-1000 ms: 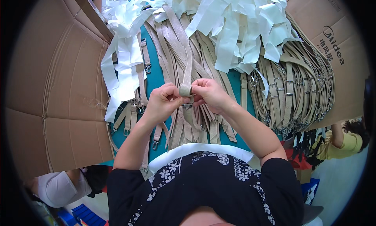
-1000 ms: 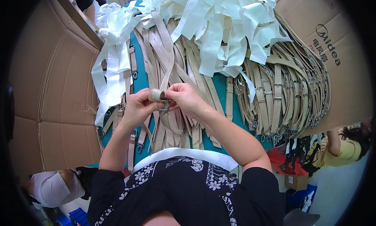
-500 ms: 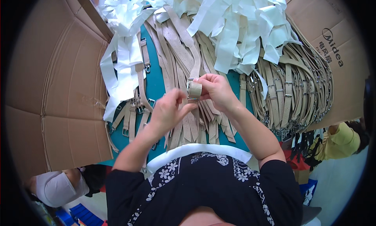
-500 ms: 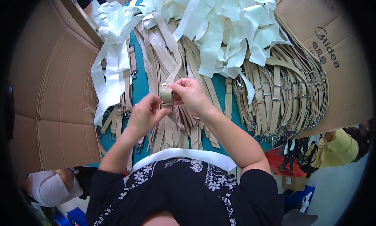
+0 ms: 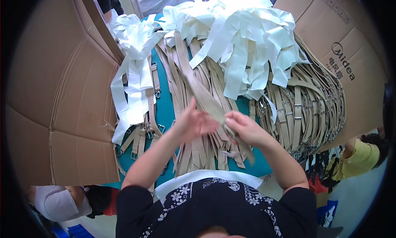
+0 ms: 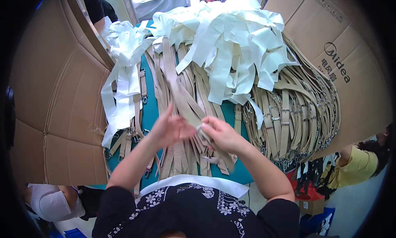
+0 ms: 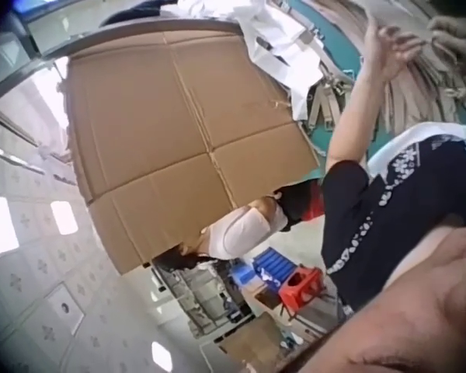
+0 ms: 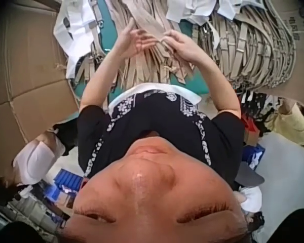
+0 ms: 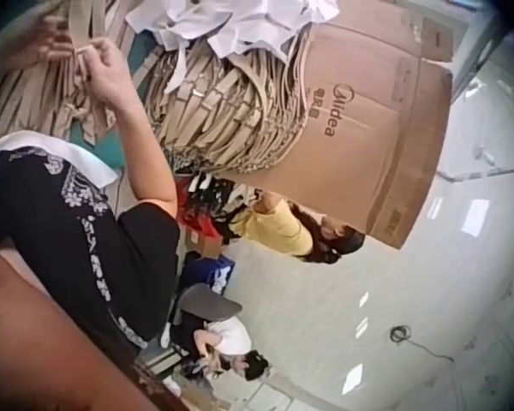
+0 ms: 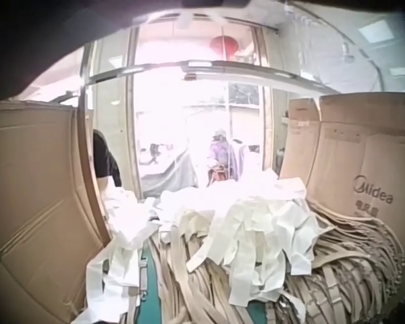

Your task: Rolling and bundling manufactured straps for packaging.

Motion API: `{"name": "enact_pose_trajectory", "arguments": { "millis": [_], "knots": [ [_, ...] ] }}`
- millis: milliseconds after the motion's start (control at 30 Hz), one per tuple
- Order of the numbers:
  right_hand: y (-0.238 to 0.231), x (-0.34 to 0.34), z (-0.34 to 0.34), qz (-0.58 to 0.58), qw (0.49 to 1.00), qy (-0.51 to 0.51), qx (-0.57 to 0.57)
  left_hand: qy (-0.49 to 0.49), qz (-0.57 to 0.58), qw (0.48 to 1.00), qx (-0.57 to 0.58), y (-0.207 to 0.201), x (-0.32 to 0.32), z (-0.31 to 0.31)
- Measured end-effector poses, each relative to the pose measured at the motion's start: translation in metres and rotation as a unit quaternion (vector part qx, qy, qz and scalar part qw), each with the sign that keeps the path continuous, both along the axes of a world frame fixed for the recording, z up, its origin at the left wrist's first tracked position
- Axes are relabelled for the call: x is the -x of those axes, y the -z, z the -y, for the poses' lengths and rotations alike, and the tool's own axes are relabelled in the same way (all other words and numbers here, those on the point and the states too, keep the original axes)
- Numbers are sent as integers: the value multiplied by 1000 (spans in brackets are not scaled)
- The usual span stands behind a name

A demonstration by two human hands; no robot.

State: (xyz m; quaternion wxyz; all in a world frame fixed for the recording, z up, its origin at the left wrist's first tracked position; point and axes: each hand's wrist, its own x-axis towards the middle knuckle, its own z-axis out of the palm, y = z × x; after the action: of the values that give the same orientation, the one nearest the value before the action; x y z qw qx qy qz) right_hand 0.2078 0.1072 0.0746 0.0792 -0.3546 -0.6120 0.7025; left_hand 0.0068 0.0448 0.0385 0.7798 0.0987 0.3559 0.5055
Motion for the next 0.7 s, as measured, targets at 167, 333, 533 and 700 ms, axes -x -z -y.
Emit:
{"name": "enact_pose_trajectory", "arguments": {
  "millis": [167, 333, 533, 700],
  "knots": [
    [-64, -72, 11, 152, 855, -47, -494, -270, -53, 957, -96, 21, 113, -173],
    [-120, -158, -18, 157, 743, 213, -614, -437, 74, 886, -135, -80, 114, -324],
    [-148, -217, -105, 275, 640, 351, -626, -176, -289, 902, -269, -193, 40, -398],
    [-119, -188, -129, 259, 572, 290, -723, -89, -811, 505, -281, -128, 87, -287]
  ]
}}
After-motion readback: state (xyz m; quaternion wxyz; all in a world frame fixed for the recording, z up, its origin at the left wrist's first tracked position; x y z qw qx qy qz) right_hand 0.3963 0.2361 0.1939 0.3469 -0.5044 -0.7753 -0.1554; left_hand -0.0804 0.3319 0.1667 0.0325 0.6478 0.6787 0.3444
